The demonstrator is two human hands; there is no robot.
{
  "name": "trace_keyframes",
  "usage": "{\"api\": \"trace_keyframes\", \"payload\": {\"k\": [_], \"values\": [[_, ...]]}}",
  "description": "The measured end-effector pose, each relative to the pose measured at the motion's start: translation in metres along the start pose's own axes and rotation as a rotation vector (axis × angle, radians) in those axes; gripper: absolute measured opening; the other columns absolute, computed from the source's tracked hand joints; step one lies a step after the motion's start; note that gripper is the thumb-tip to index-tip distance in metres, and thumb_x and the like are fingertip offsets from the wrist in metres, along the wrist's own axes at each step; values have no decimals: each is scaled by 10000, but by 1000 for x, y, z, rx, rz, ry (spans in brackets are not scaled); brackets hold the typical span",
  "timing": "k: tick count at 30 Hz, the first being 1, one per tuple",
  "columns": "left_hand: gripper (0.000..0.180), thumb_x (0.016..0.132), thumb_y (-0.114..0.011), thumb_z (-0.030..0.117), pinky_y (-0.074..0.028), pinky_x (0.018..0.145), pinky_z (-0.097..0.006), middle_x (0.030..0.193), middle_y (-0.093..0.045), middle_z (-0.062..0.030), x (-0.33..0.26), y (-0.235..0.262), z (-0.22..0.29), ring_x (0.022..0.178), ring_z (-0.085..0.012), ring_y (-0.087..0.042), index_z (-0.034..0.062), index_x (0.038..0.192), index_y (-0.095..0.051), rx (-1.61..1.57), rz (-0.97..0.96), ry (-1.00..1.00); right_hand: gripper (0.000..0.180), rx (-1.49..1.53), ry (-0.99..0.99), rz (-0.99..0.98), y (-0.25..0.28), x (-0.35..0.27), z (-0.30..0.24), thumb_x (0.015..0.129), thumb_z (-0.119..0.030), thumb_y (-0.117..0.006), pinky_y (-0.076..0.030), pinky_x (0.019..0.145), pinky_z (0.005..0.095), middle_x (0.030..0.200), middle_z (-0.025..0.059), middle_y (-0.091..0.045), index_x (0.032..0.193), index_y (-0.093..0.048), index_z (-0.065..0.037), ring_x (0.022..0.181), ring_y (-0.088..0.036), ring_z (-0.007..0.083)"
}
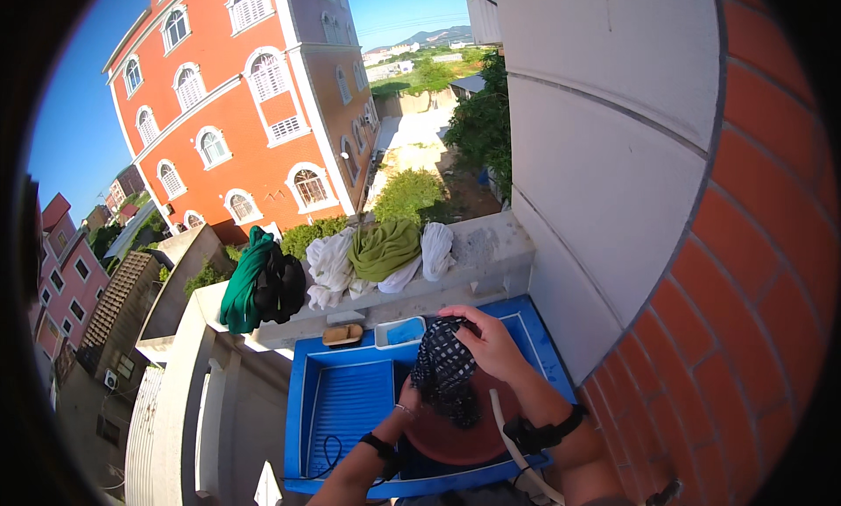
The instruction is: The person is washing various items of clothing by hand in a basin on a balcony.
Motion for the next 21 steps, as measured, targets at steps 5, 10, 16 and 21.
{"api": "trace_keyframes", "payload": {"k": [5,10,16,21], "values": [[488,742,-414,-11,-383,832,-299,1072,-483,-104,-29,-22,84,964,-224,-471,36,1210,-286,-134,142,-11,315,-507,-255,-8,17,-31,114,716,-2,-493,-414,787,347,920,164,-488,995,-571,-126,844,-505,321],[585,636,-468,-32,-390,810,-329,983,-509,-204,-32,-49,124,941,-308,-499,26,1187,-279,401,78,-140,347,-676,-555,-25,-2,-74,245,690,-38,-527,-362,876,381,1081,289,-414,1021,-574,-134,1014,-418,392],[560,645,-509,56,-360,846,-440,1074,-449,-229,-10,-33,59,1000,-408,-430,87,1175,-333,937,-56,-63,375,-884,-665,-37,-51,-93,274,711,-120,-543,-326,923,388,1248,318,-239,1086,-532,-108,1117,-353,380],[413,780,-436,188,-304,843,-597,1146,-387,-159,-22,-25,-30,1098,-345,-366,197,1188,-375,1468,-283,208,395,-617,-562,-111,-74,-119,265,709,-185,-573,-331,922,380,1238,254,-302,1096,-522,-132,1091,-385,366]]}}
Point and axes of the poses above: each hand's wrist, its own x-axis towards the middle knuckle, its own y-axis out of the back of the hand, z = x × y, the point moved 5 cm from there along x, towards the middle knuckle
